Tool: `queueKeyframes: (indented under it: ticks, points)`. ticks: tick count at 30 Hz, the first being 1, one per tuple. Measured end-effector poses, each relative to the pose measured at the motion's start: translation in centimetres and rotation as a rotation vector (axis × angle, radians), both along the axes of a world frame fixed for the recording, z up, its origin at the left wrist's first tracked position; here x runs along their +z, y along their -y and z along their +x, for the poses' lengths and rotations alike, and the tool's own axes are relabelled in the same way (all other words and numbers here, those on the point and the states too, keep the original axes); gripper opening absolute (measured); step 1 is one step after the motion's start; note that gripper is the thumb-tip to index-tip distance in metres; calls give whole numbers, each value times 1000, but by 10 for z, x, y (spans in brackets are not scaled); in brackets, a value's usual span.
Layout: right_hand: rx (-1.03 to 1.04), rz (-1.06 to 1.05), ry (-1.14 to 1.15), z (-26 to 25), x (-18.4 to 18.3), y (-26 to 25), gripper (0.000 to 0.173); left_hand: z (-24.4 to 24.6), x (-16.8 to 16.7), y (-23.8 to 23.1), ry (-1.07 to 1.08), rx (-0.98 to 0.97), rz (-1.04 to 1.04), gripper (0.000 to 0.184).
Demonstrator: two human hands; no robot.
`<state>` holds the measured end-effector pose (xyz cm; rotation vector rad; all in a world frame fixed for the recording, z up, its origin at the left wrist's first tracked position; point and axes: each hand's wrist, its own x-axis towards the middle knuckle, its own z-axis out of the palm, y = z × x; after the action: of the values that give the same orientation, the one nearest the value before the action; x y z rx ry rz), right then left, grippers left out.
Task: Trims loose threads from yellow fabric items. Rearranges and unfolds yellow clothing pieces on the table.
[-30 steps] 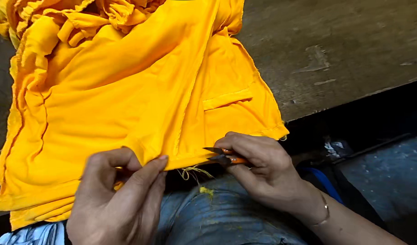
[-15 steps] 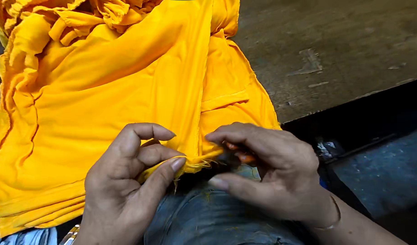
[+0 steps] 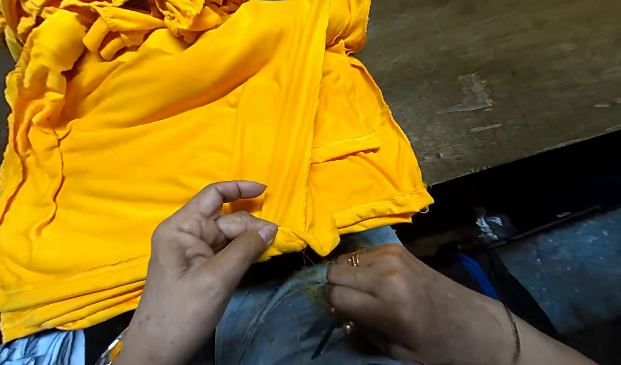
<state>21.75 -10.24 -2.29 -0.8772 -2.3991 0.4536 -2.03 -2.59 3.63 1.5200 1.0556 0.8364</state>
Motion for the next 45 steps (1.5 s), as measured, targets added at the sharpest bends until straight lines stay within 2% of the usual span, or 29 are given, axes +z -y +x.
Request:
queueKeyframes:
  ticks: [3, 7, 9, 13, 15, 18, 20, 23, 24, 27, 31, 45]
  points:
    - [-85, -20, -85, 6, 4, -3, 21, 1, 1, 1, -15, -20, 62, 32]
    - [-198, -45, -350, 5, 15, -13, 42, 2, 4, 0, -17, -87, 109, 29]
    - [-284, -75, -390, 3, 17, -18, 43, 1, 5, -4, 8, -106, 91, 30]
    - [-289, -251, -531, -4, 13, -26, 33, -2, 7, -11, 57, -152, 66, 34]
    - [-303, -279, -564, -7, 11, -30, 9, -1, 7, -13, 90, -179, 46, 40]
    - [-402, -235, -523, -6, 15, -35, 9, 0, 9, -14, 48, -170, 18, 53]
    - [-442, -101, -423, -3, 19, -36, 11, -1, 9, -14, 3, -147, 8, 51]
    - [-462, 117, -166, 1, 23, -30, 41, -4, 9, -15, -35, -134, -31, 44]
    - [-452, 178, -117, 2, 23, -28, 44, -5, 9, -16, -32, -146, -53, 43]
    - [-424, 314, -61, 5, 19, -26, 40, -5, 10, -19, -13, -194, -75, 41]
    - [-390, 366, -75, 9, 17, -27, 35, -3, 11, -23, 35, -252, -84, 40]
    - [-324, 348, -98, 8, 17, -32, 31, 0, 12, -27, 14, -291, -76, 41]
